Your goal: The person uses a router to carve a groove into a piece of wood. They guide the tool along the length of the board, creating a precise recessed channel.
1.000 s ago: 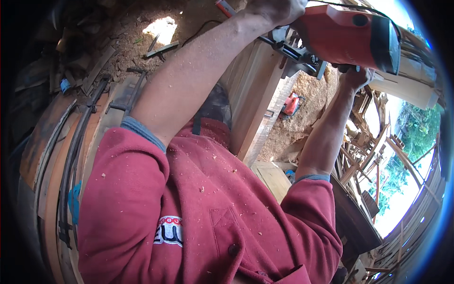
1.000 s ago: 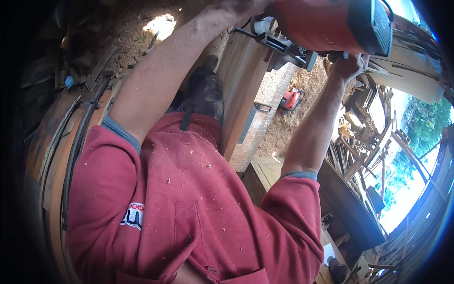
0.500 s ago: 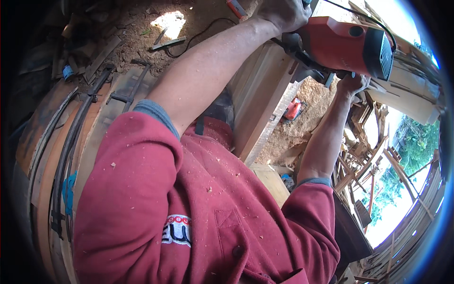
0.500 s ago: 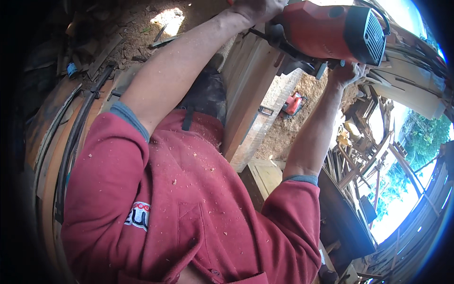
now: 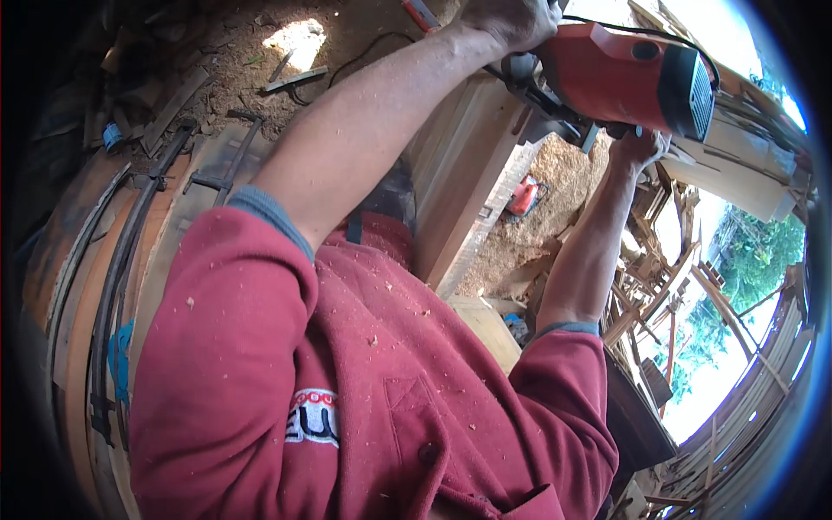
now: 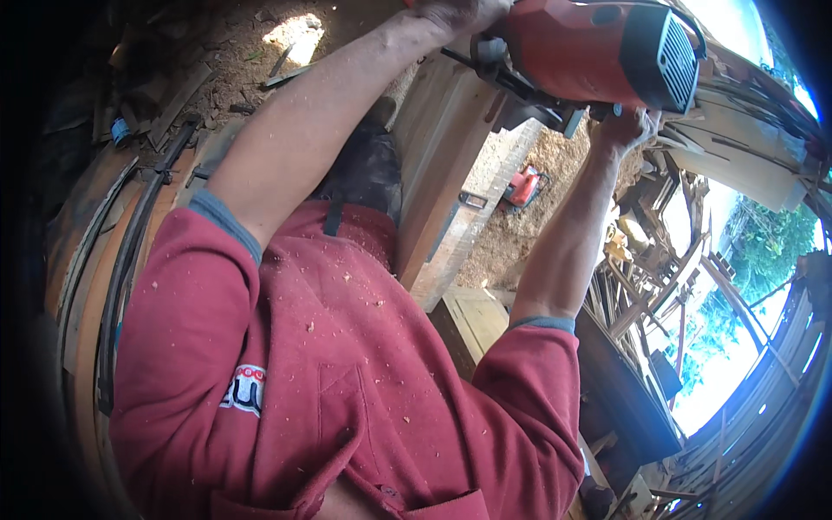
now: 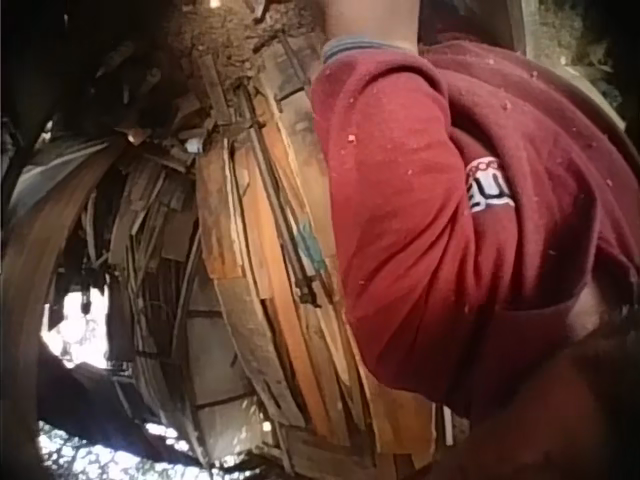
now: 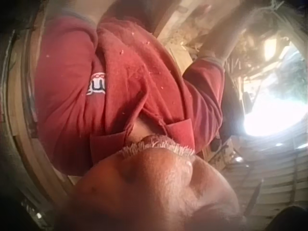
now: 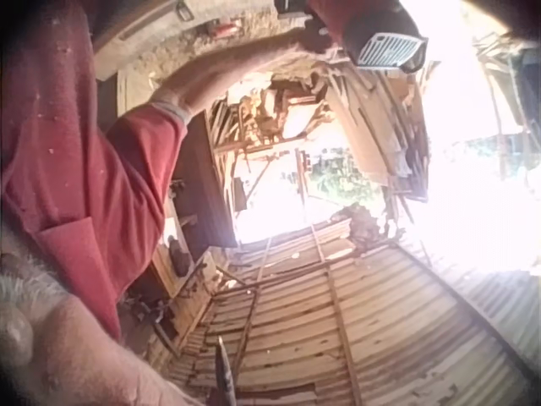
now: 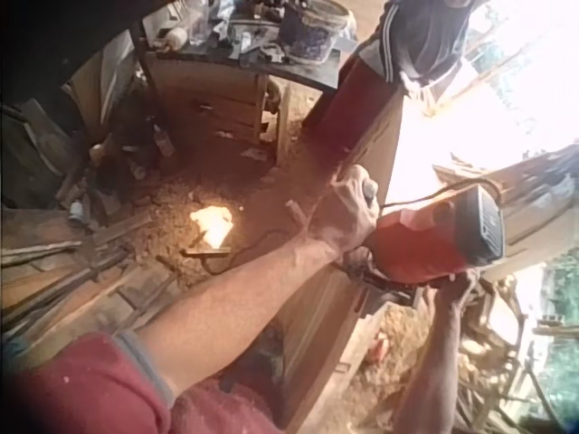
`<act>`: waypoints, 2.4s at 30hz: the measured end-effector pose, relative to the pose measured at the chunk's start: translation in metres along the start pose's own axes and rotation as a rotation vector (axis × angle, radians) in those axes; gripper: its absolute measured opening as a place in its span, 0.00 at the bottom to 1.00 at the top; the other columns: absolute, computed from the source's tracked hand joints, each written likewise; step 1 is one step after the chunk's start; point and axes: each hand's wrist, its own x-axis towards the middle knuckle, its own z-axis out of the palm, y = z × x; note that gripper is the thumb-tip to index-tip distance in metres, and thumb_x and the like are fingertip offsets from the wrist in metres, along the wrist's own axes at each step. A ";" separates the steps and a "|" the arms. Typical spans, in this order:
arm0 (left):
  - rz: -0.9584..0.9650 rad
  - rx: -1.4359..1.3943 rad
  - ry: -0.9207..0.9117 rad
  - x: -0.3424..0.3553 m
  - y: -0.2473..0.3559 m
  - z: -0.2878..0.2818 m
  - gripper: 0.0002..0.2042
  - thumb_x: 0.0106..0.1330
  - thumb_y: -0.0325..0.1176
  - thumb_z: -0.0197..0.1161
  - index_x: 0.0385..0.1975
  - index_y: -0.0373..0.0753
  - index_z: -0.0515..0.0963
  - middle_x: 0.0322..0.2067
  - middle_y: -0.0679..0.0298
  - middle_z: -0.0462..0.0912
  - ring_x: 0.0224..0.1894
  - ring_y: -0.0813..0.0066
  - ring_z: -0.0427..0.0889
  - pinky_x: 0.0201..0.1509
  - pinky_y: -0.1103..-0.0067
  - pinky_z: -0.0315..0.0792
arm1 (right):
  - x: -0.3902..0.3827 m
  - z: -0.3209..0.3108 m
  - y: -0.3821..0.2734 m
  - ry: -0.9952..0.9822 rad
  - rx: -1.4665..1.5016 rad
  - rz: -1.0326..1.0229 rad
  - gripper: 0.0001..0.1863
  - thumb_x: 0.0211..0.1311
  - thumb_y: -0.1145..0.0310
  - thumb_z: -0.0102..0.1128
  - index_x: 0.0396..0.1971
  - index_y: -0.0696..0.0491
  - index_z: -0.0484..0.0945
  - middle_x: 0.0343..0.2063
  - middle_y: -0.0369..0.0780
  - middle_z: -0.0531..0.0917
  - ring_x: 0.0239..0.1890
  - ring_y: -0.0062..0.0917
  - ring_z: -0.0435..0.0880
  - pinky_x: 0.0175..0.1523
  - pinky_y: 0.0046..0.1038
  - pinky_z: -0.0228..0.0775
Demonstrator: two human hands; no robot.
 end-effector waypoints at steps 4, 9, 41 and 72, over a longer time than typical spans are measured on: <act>0.065 -0.057 -0.001 0.008 -0.007 -0.002 0.06 0.63 0.28 0.59 0.34 0.39 0.69 0.24 0.48 0.80 0.30 0.45 0.83 0.34 0.57 0.75 | -0.005 -0.005 0.000 0.032 0.470 0.144 0.13 0.54 0.72 0.65 0.40 0.55 0.85 0.39 0.38 0.86 0.48 0.33 0.84 0.49 0.34 0.77; -0.075 -0.036 -0.085 0.003 0.004 -0.005 0.06 0.63 0.27 0.60 0.34 0.39 0.69 0.27 0.49 0.81 0.33 0.45 0.83 0.36 0.57 0.75 | -0.015 0.007 -0.010 0.177 0.982 0.556 0.13 0.53 0.73 0.66 0.40 0.56 0.85 0.41 0.40 0.85 0.49 0.36 0.83 0.52 0.33 0.77; -0.208 0.132 -0.109 -0.007 0.078 -0.037 0.08 0.63 0.33 0.63 0.38 0.40 0.73 0.29 0.52 0.85 0.36 0.48 0.86 0.39 0.59 0.79 | 0.011 -0.073 -0.030 0.059 0.386 0.175 0.08 0.67 0.70 0.56 0.39 0.58 0.81 0.37 0.36 0.80 0.31 0.19 0.82 0.34 0.23 0.75; -0.103 0.243 -0.131 -0.024 0.016 -0.030 0.14 0.63 0.38 0.68 0.43 0.38 0.77 0.31 0.58 0.83 0.33 0.67 0.84 0.42 0.70 0.77 | -0.025 -0.042 -0.059 0.253 0.237 0.317 0.07 0.63 0.68 0.59 0.36 0.55 0.79 0.44 0.41 0.82 0.30 0.32 0.83 0.38 0.32 0.75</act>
